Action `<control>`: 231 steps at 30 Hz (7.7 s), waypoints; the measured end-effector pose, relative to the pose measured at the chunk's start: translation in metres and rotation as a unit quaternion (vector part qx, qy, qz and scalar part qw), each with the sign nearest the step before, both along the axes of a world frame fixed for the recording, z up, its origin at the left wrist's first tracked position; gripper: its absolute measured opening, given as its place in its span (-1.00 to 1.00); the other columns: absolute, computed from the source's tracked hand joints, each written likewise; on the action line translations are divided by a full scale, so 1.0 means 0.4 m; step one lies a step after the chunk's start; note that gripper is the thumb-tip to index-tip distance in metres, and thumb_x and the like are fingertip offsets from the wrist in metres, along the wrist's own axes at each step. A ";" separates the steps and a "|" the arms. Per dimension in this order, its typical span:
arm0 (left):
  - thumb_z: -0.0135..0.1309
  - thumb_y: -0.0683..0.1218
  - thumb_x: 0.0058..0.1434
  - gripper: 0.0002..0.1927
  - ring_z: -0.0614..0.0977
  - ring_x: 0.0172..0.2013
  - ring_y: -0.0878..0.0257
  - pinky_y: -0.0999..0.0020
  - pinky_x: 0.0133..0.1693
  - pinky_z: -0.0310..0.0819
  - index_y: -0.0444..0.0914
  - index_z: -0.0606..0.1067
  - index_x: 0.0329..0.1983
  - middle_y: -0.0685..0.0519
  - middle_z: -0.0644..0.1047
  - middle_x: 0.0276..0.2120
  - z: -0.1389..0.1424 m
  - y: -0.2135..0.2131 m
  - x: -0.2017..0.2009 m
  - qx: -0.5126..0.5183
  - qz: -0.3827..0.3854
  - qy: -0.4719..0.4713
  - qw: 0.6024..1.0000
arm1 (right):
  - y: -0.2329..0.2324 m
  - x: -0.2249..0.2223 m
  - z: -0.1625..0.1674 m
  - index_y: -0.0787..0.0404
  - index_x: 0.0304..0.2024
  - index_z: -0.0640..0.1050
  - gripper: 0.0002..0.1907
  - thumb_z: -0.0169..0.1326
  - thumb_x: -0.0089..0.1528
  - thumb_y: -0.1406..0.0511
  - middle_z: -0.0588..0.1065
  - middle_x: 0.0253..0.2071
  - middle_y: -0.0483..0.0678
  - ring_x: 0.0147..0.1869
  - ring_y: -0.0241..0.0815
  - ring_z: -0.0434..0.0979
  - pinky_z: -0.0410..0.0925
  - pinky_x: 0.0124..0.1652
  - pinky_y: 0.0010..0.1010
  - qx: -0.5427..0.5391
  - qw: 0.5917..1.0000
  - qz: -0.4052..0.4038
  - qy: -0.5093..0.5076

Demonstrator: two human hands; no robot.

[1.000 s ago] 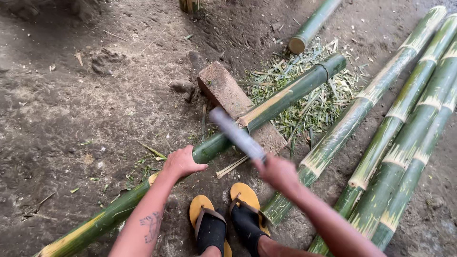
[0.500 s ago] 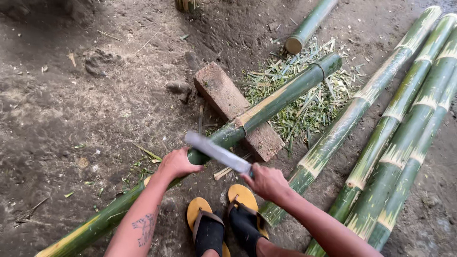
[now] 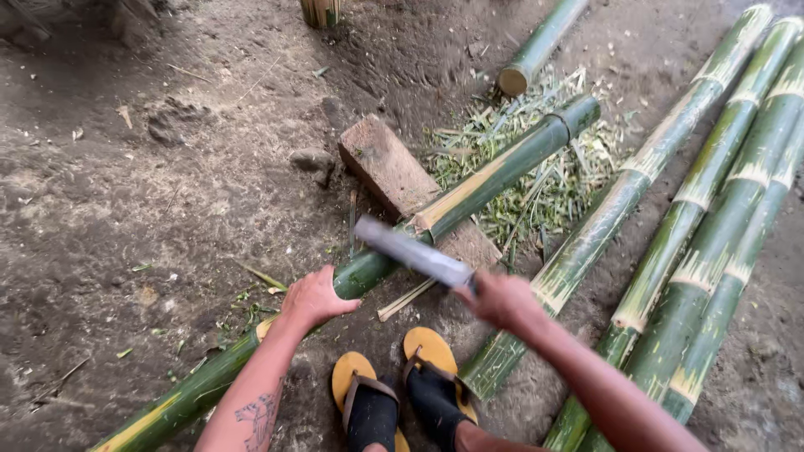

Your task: The person uses a machete to repeatedly strike and cut a green bamboo pole resting on a brick. The person rotates the pole and continues chopping to sever it into shorter sections.

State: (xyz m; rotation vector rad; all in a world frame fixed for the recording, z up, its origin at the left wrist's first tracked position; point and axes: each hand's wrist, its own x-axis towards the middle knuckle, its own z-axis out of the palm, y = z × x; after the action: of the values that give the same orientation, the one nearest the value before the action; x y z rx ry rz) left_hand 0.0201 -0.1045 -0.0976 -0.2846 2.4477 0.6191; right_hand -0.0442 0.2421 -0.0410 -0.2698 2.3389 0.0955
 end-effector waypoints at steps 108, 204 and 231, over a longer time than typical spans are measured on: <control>0.35 0.37 -0.29 -0.12 0.67 -0.05 0.01 0.11 0.01 0.52 -0.21 0.53 0.04 -0.13 0.64 -0.07 0.012 -0.062 0.033 0.082 0.053 -0.015 0.995 | 0.042 -0.146 0.050 0.13 0.00 0.47 -0.47 -0.06 0.34 -0.14 0.56 -0.37 0.03 -0.39 -0.05 0.57 0.42 -0.35 -0.15 -0.109 0.966 -0.108 0.210; 0.43 0.12 -0.25 -0.28 0.70 -0.16 0.22 0.27 -0.04 0.58 -0.22 0.59 0.03 0.01 0.69 -0.14 -0.017 -0.057 0.067 0.295 0.129 -0.057 0.945 | -0.076 0.035 0.025 0.06 0.10 0.36 -0.32 -0.14 0.26 -0.28 0.51 -0.37 0.02 -0.39 -0.08 0.63 0.54 -0.44 -0.20 -0.012 0.994 0.112 0.003; 0.28 0.34 -0.13 -0.06 0.67 -0.02 0.06 0.17 -0.01 0.64 -0.22 0.31 0.23 -0.08 0.56 -0.02 -0.016 0.032 0.144 -0.014 0.051 -0.085 0.995 | -0.119 0.123 0.050 0.13 -0.01 0.40 -0.55 -0.03 0.33 -0.07 0.56 -0.43 -0.01 -0.52 -0.17 0.58 0.52 -0.54 -0.35 -0.118 0.992 -0.035 0.008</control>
State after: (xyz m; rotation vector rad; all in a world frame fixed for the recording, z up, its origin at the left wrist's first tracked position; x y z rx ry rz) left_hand 0.0776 -0.0917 -0.1041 -0.4570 2.2901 0.5782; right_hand 0.0048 0.1945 -0.0208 -0.3043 2.3738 -0.2159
